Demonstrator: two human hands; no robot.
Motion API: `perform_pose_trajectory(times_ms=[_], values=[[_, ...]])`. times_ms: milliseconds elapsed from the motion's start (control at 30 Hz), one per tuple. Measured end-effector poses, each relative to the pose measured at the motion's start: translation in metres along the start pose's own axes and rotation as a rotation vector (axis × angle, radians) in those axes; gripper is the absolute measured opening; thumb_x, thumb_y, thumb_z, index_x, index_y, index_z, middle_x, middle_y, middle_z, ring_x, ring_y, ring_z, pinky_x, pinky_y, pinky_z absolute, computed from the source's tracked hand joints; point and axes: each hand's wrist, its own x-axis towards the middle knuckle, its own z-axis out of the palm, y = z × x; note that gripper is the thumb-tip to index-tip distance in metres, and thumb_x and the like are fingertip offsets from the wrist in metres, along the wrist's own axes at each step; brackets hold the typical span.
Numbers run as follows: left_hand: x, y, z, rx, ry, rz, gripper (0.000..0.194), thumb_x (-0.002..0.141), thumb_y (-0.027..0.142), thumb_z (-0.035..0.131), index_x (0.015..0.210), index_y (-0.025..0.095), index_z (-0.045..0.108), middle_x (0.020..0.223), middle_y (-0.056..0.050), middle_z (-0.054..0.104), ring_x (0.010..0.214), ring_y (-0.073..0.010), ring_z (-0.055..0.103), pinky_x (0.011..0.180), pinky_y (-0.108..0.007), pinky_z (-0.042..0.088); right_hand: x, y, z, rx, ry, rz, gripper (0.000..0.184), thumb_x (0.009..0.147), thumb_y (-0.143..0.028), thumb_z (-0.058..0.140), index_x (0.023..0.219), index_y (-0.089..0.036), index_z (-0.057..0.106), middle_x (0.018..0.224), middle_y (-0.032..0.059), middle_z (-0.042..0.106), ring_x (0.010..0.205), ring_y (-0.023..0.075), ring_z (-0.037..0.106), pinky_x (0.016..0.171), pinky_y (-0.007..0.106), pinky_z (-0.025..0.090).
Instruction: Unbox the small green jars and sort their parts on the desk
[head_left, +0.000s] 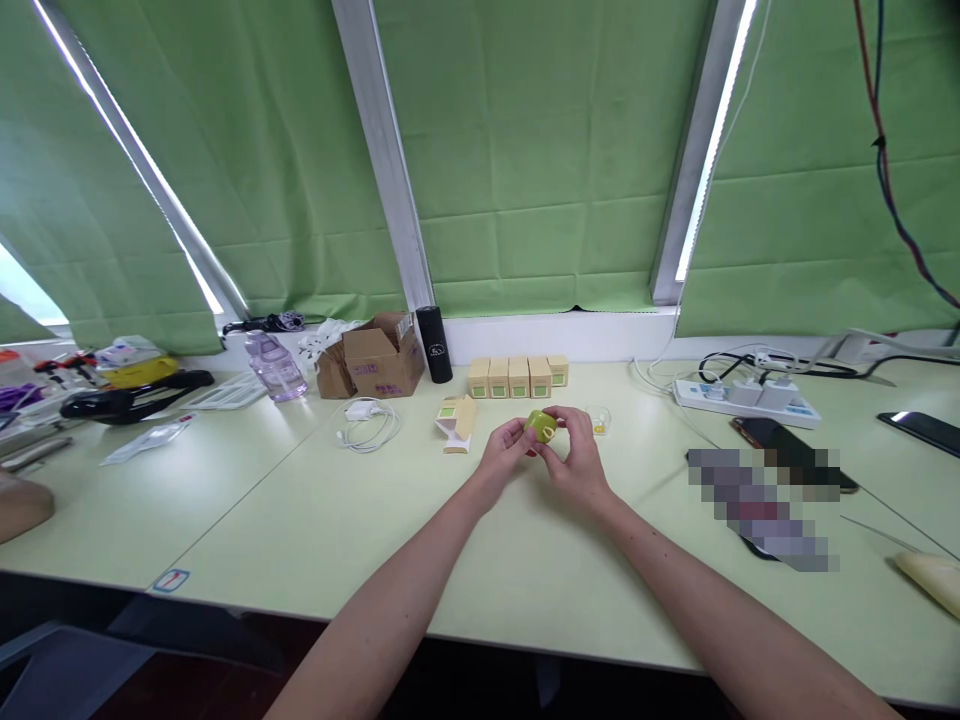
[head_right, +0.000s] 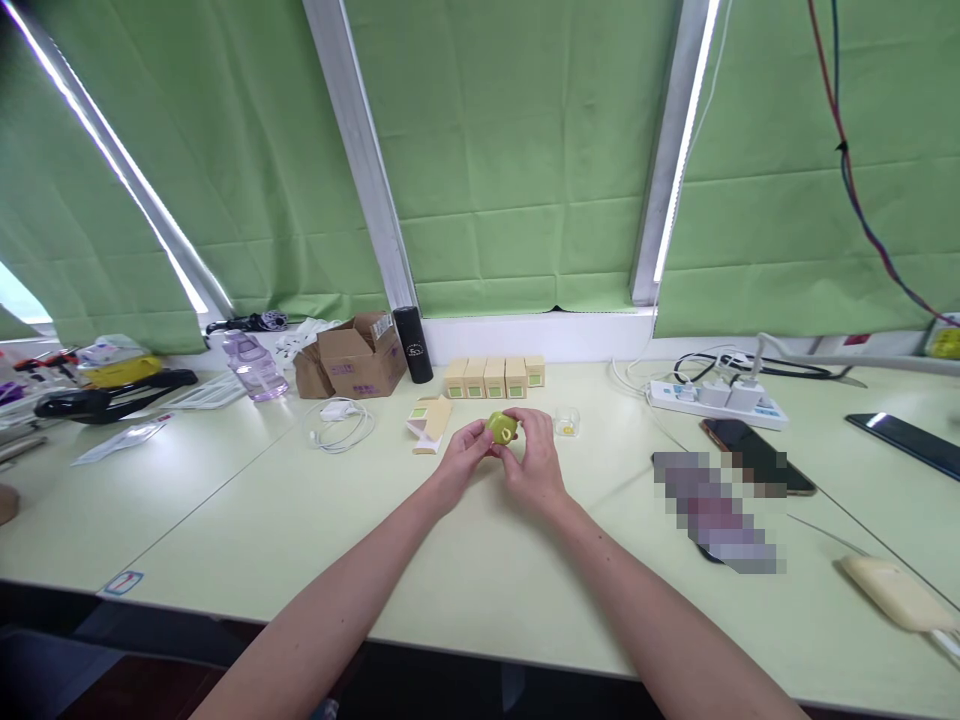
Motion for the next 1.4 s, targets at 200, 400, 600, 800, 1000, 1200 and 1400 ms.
perform_pose_trajectory(times_ms=[200, 400, 600, 800, 1000, 1200, 1400], values=[[-0.001, 0.004, -0.001, -0.022, 0.117, 0.037, 0.051, 0.082, 0.049, 0.081, 0.12, 0.019, 0.066, 0.111, -0.011, 0.074, 0.107, -0.0253, 0.068, 0.091, -0.035, 0.052, 0.001, -0.003, -0.002, 0.023, -0.023, 0.035, 0.036, 0.09, -0.032, 0.066, 0.124, -0.026, 0.056, 0.121, 0.0105, 0.06, 0.117, 0.0308, 0.053, 0.1, 0.052, 0.049], [0.0, 0.007, -0.002, 0.011, 0.149, 0.087, 0.048, 0.082, 0.046, 0.082, 0.118, 0.02, 0.066, 0.115, -0.011, 0.071, 0.111, -0.0259, 0.066, 0.091, -0.035, 0.051, 0.0, -0.001, -0.002, 0.056, -0.038, 0.06, 0.036, 0.09, -0.031, 0.066, 0.124, -0.027, 0.057, 0.123, 0.0094, 0.059, 0.118, 0.0297, 0.054, 0.101, 0.052, 0.049], [-0.001, 0.007, -0.001, 0.058, 0.174, 0.118, 0.045, 0.082, 0.046, 0.081, 0.116, 0.02, 0.066, 0.114, -0.011, 0.071, 0.113, -0.026, 0.066, 0.091, -0.035, 0.051, 0.0, 0.002, -0.001, 0.065, -0.008, 0.087, 0.04, 0.086, -0.03, 0.069, 0.124, -0.026, 0.057, 0.124, 0.0095, 0.061, 0.118, 0.0295, 0.054, 0.102, 0.052, 0.049], [0.001, 0.005, -0.001, 0.155, 0.214, 0.212, 0.039, 0.084, 0.044, 0.078, 0.111, 0.02, 0.065, 0.111, -0.01, 0.071, 0.109, -0.0251, 0.067, 0.09, -0.036, 0.051, 0.001, 0.002, -0.001, 0.066, 0.018, 0.069, 0.036, 0.084, -0.029, 0.07, 0.119, -0.026, 0.059, 0.12, 0.0099, 0.062, 0.115, 0.0302, 0.055, 0.1, 0.054, 0.05], [-0.001, 0.006, -0.002, 0.371, 0.267, 0.3, 0.027, 0.089, 0.032, 0.072, 0.112, 0.022, 0.064, 0.111, -0.009, 0.073, 0.112, -0.025, 0.065, 0.098, -0.041, 0.047, 0.002, -0.002, -0.003, 0.1, 0.012, 0.077, 0.037, 0.084, -0.028, 0.069, 0.119, -0.026, 0.057, 0.122, 0.01, 0.061, 0.117, 0.0301, 0.056, 0.101, 0.054, 0.051], [-0.006, 0.011, 0.001, 0.593, 0.334, 0.366, 0.024, 0.087, 0.021, 0.071, 0.11, 0.025, 0.069, 0.117, -0.009, 0.068, 0.124, -0.0268, 0.053, 0.107, -0.046, 0.044, 0.001, -0.005, -0.004, 0.146, -0.005, 0.12, 0.037, 0.085, -0.028, 0.069, 0.12, -0.026, 0.057, 0.123, 0.0098, 0.062, 0.116, 0.0296, 0.059, 0.103, 0.054, 0.051], [-0.009, 0.011, 0.004, 0.699, 0.342, 0.401, 0.032, 0.086, 0.013, 0.069, 0.114, 0.027, 0.067, 0.12, -0.008, 0.065, 0.131, -0.0276, 0.045, 0.113, -0.048, 0.041, 0.001, -0.007, -0.005, 0.205, -0.054, 0.147, 0.038, 0.087, -0.029, 0.068, 0.125, -0.028, 0.057, 0.127, 0.0077, 0.065, 0.112, 0.0268, 0.065, 0.106, 0.053, 0.052]])
